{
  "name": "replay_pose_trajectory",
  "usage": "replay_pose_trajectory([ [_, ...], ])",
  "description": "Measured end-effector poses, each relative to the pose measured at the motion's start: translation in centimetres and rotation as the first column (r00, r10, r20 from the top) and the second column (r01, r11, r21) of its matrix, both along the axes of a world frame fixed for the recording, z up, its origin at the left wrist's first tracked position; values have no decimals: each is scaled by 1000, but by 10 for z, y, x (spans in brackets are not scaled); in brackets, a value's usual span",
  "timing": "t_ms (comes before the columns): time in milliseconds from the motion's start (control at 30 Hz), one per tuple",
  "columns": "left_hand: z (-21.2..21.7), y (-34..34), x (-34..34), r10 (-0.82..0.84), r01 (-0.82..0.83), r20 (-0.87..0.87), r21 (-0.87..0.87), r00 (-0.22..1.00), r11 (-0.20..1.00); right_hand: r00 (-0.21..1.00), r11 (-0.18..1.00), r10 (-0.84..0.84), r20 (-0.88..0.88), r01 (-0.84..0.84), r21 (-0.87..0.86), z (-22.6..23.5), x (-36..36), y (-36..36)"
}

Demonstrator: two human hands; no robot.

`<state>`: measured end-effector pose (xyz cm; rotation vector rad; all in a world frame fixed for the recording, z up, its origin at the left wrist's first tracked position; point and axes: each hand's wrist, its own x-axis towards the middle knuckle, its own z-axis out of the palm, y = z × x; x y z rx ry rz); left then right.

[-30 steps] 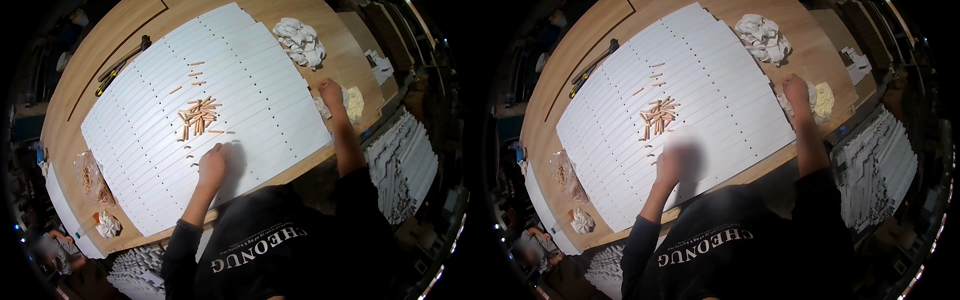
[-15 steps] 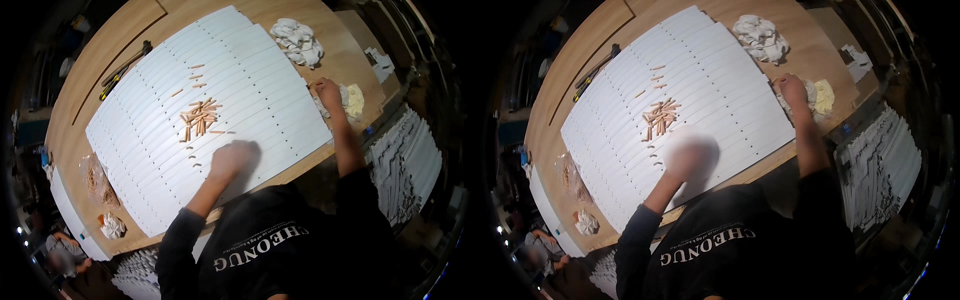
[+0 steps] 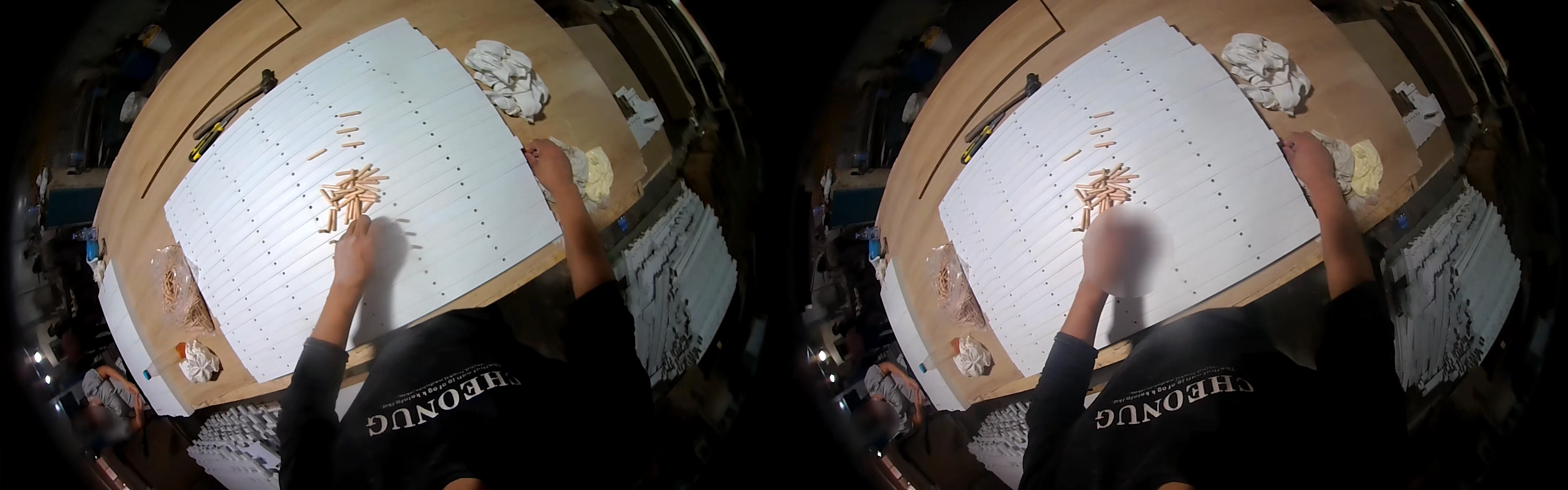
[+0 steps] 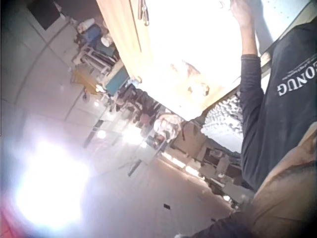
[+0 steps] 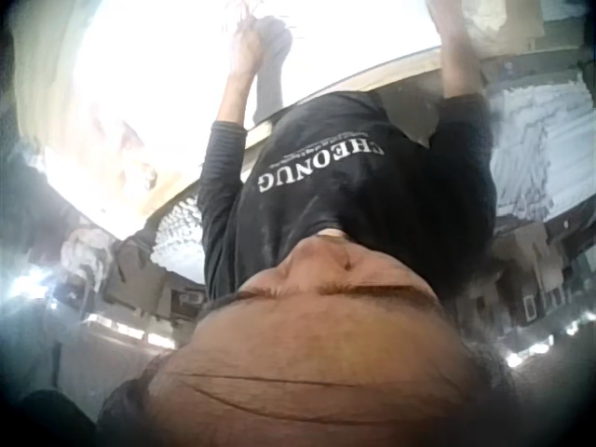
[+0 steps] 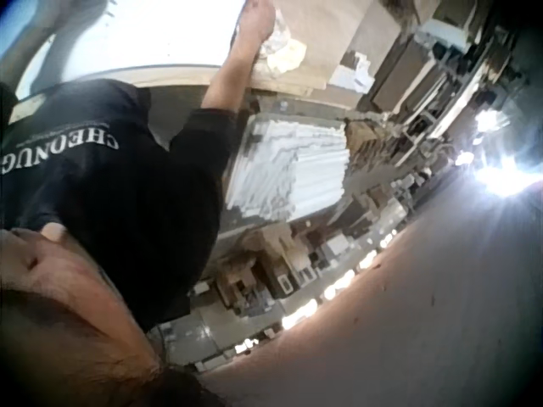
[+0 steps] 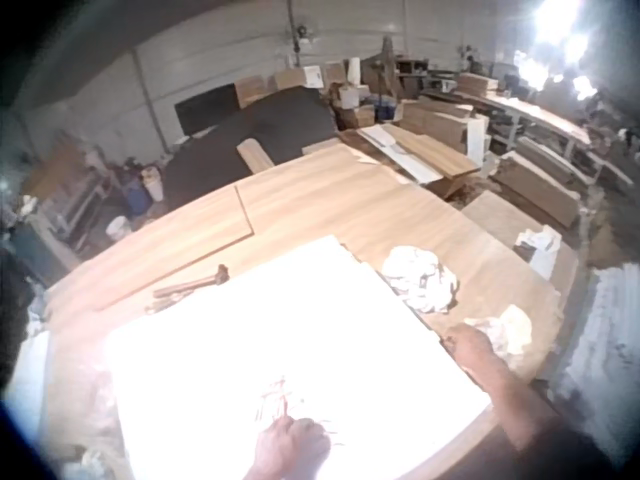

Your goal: The person wipes a series of white panels with a cloth and then inserts wooden pegs into pre-drilled holes in the panels.

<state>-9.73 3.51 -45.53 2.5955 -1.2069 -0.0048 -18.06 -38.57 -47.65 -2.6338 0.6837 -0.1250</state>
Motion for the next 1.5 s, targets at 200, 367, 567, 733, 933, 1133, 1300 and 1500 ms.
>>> replay_pose_trajectory([
  [200,37,-3,-33,174,-284,-456,-185,873,941,980,991,-134,-146,134,-9,8,5,-9],
  [367,36,-11,-74,168,-435,-644,-280,746,856,967,949,-256,8,250,191,18,19,-1],
  [567,21,-23,-76,203,-382,-604,-183,770,906,946,449,-322,37,118,886,79,1,39],
  [733,21,-27,-74,102,-266,-492,-275,864,924,979,464,126,-160,85,882,84,-51,124],
  [933,92,-54,-62,-107,6,-396,-247,912,969,971,670,214,107,-226,708,62,-80,204],
  [1133,70,-39,-60,-117,-23,-437,-303,892,953,954,805,278,114,-296,513,69,-69,223],
  [1300,66,-40,-58,-78,-1,-473,-164,878,986,884,830,415,215,-464,310,60,-65,226],
  [1500,45,-28,-58,-98,16,-439,-187,893,982,755,745,614,230,-651,145,67,-55,229],
])
